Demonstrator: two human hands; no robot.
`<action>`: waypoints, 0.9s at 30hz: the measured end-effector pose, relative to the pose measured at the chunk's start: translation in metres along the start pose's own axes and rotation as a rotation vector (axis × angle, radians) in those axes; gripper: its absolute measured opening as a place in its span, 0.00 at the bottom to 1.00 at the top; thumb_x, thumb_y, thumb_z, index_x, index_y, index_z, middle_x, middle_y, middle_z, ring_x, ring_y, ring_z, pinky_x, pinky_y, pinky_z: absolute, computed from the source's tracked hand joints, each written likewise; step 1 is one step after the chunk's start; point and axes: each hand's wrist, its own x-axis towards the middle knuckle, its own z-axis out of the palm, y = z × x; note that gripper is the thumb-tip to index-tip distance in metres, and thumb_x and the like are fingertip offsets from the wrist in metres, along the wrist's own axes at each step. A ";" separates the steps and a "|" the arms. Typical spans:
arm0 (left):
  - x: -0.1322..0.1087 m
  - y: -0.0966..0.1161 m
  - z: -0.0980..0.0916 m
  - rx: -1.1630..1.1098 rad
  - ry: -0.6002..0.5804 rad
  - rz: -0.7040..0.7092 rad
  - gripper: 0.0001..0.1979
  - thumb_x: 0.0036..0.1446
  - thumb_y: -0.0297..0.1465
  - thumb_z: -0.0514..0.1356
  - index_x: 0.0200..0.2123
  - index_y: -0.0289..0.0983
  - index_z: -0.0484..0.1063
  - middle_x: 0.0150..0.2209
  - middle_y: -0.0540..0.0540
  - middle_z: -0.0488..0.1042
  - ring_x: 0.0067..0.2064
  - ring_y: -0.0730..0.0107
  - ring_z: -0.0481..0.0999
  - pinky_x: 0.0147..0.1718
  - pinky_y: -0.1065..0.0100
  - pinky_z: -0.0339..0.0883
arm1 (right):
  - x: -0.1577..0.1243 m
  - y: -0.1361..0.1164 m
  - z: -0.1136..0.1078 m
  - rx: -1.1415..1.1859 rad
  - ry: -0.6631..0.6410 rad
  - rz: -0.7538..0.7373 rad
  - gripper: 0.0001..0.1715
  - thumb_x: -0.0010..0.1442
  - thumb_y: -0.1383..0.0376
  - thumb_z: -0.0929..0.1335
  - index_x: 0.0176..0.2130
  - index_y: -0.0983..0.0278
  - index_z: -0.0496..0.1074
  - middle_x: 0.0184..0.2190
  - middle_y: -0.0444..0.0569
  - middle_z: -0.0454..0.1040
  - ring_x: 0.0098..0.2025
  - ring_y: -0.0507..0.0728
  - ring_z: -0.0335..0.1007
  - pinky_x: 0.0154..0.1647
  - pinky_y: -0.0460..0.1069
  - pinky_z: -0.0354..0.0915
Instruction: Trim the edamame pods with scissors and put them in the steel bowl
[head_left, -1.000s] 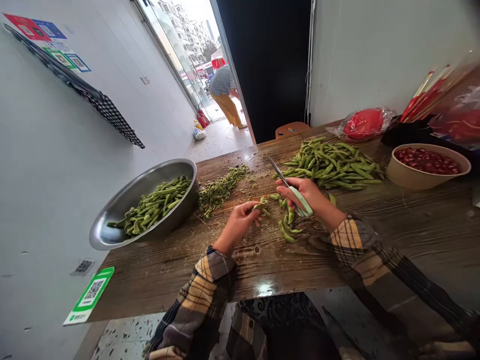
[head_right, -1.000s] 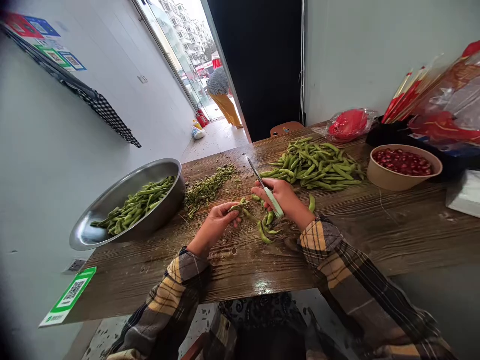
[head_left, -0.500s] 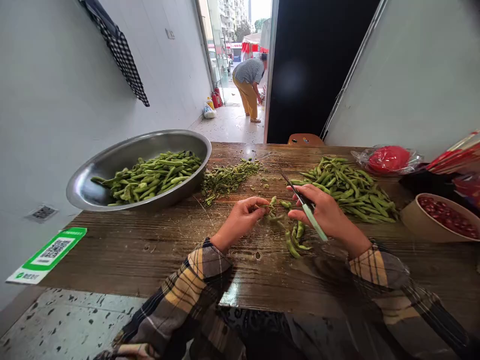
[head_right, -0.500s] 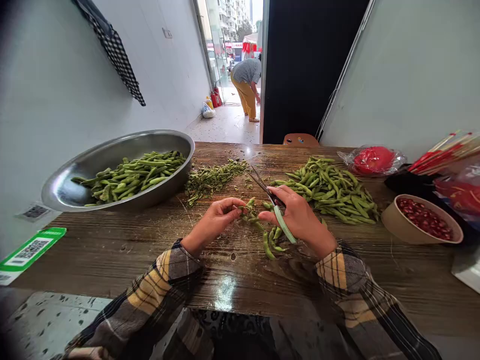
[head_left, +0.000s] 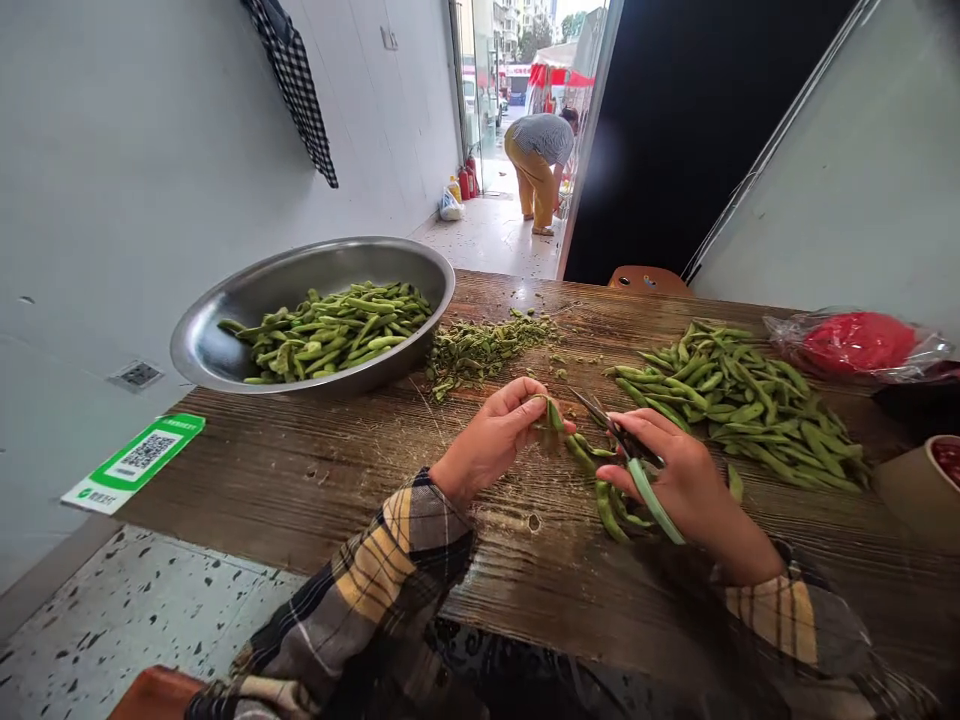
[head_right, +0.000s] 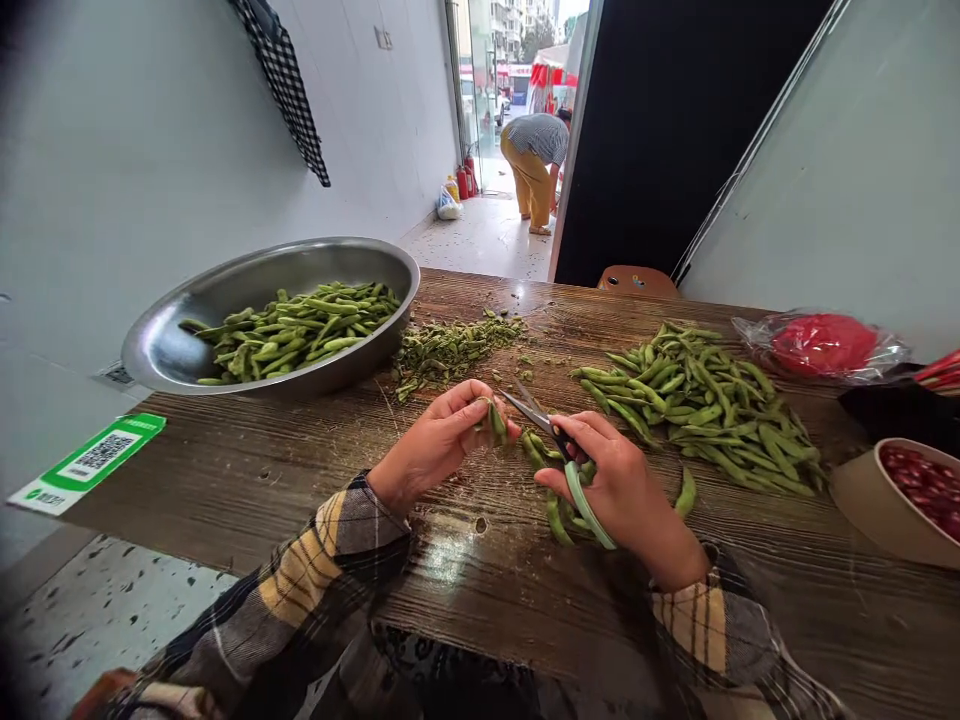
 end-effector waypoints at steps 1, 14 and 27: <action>0.000 -0.001 0.000 -0.023 -0.001 -0.024 0.12 0.54 0.35 0.64 0.35 0.36 0.65 0.31 0.50 0.73 0.32 0.67 0.77 0.34 0.65 0.70 | 0.000 -0.001 0.000 -0.003 -0.003 0.000 0.27 0.56 0.54 0.71 0.52 0.62 0.67 0.43 0.54 0.72 0.43 0.61 0.72 0.43 0.54 0.70; 0.003 -0.007 -0.003 -0.036 0.079 -0.082 0.11 0.54 0.28 0.62 0.40 0.31 0.77 0.43 0.38 0.75 0.41 0.67 0.74 0.33 0.72 0.66 | -0.001 0.011 0.006 -0.018 -0.030 0.055 0.27 0.56 0.55 0.71 0.53 0.61 0.69 0.43 0.54 0.73 0.42 0.61 0.73 0.43 0.56 0.71; 0.001 -0.007 -0.004 -0.042 -0.026 -0.211 0.19 0.58 0.39 0.60 0.51 0.38 0.68 0.37 0.42 0.75 0.32 0.68 0.76 0.25 0.70 0.69 | -0.003 0.008 0.001 -0.088 -0.114 0.037 0.24 0.58 0.56 0.69 0.53 0.60 0.69 0.43 0.53 0.74 0.40 0.60 0.74 0.41 0.54 0.71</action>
